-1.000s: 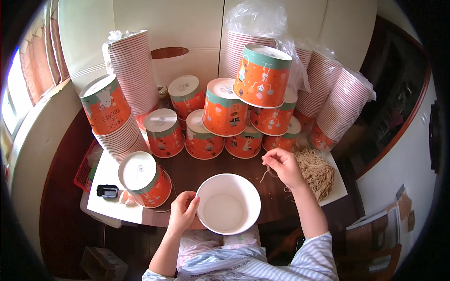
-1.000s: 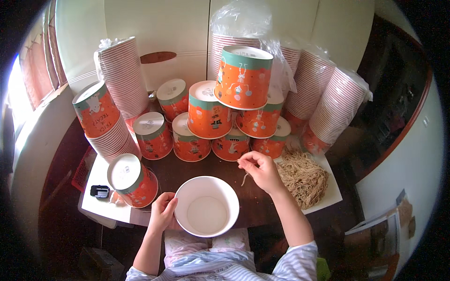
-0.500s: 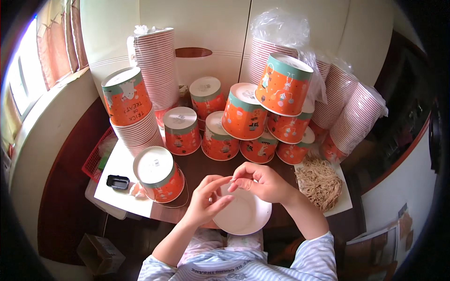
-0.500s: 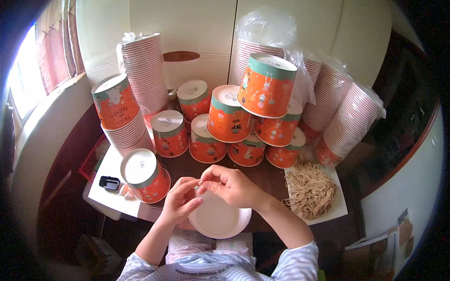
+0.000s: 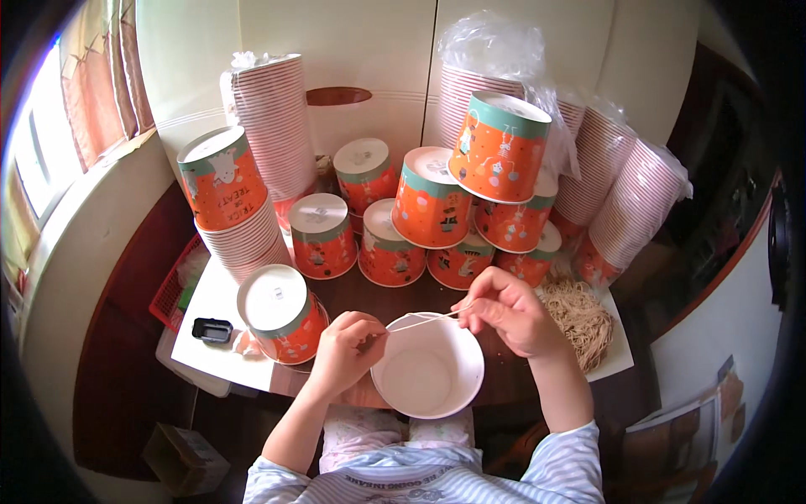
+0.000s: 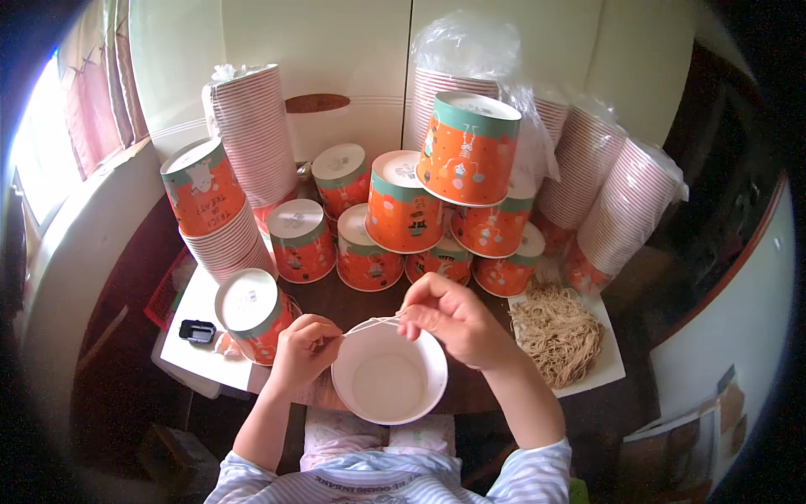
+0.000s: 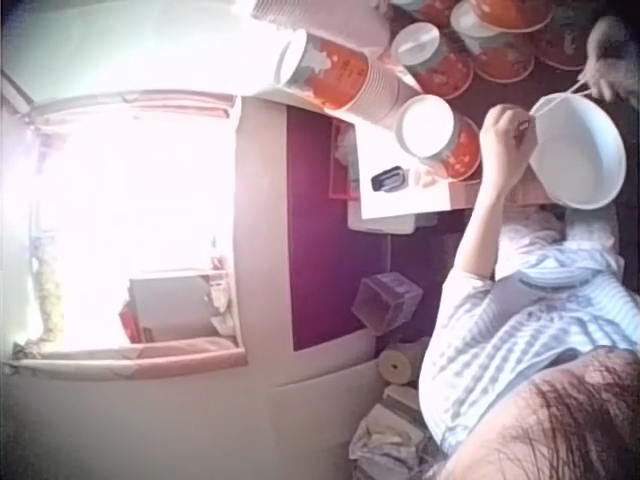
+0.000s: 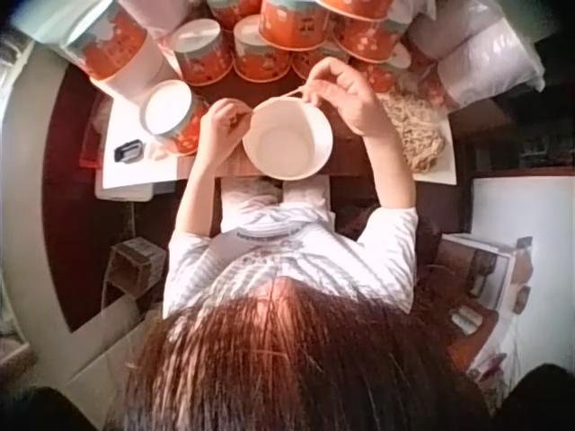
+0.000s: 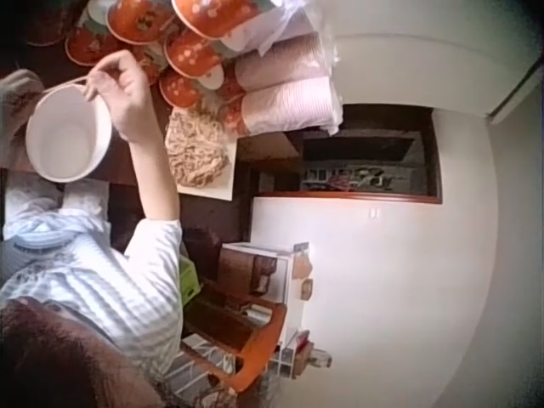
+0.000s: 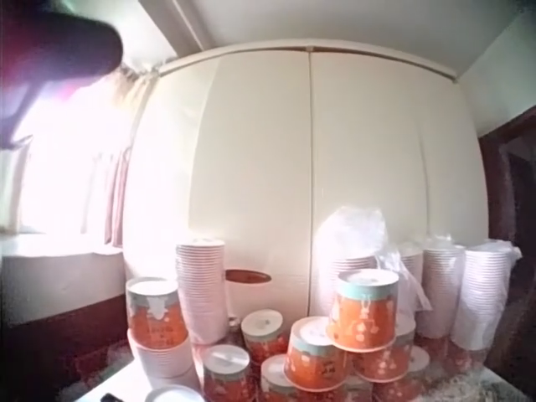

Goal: Unpacking stacks of paper bowls and attaching red strings to individual bowls.

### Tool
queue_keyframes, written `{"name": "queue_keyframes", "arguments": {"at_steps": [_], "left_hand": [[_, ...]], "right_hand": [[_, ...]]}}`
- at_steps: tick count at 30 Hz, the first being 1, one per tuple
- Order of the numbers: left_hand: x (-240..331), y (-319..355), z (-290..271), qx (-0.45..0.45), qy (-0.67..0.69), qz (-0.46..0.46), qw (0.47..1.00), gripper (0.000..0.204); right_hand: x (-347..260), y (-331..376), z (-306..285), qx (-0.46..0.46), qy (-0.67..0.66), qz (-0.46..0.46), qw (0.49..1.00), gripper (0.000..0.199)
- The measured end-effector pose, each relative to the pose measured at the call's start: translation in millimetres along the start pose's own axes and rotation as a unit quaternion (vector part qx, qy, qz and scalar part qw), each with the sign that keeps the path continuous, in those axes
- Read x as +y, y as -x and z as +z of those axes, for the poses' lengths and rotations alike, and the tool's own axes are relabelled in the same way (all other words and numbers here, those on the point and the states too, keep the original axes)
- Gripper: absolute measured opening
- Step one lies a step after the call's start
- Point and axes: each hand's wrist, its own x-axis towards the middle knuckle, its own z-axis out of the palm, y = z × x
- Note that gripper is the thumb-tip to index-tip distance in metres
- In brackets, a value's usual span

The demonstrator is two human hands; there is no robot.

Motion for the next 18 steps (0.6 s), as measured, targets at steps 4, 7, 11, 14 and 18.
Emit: {"name": "queue_keyframes", "arguments": {"at_steps": [4, 7, 11, 14, 18], "left_hand": [[-8.8, 3.6, -9.7, -0.009, -0.02, -0.002, 1.0, 0.008], [-10.4, 6.9, -12.4, -0.031, 0.008, -0.02, 0.999, 0.009], [-15.0, 10.4, -3.6, -0.024, 0.071, -0.026, 0.997, 0.008], [-8.3, 11.9, 4.7, -0.058, 0.133, -0.032, 0.989, 0.011], [23.6, 1.7, 16.4, -0.117, 0.177, -0.006, 0.977, 0.026]], "right_hand": [[-12.4, 9.3, -14.3, 0.077, -0.105, -0.023, 0.991, 0.007], [-19.6, 19.6, -22.5, 0.105, -0.095, 0.031, 0.989, 0.006], [-11.1, 21.2, -18.0, 0.05, -0.007, 0.075, 0.996, 0.003], [-10.4, 15.0, -2.3, 0.042, 0.088, 0.061, 0.993, 0.005], [1.5, 10.4, 6.8, 0.03, 0.094, 0.048, 0.994, 0.006]]}}
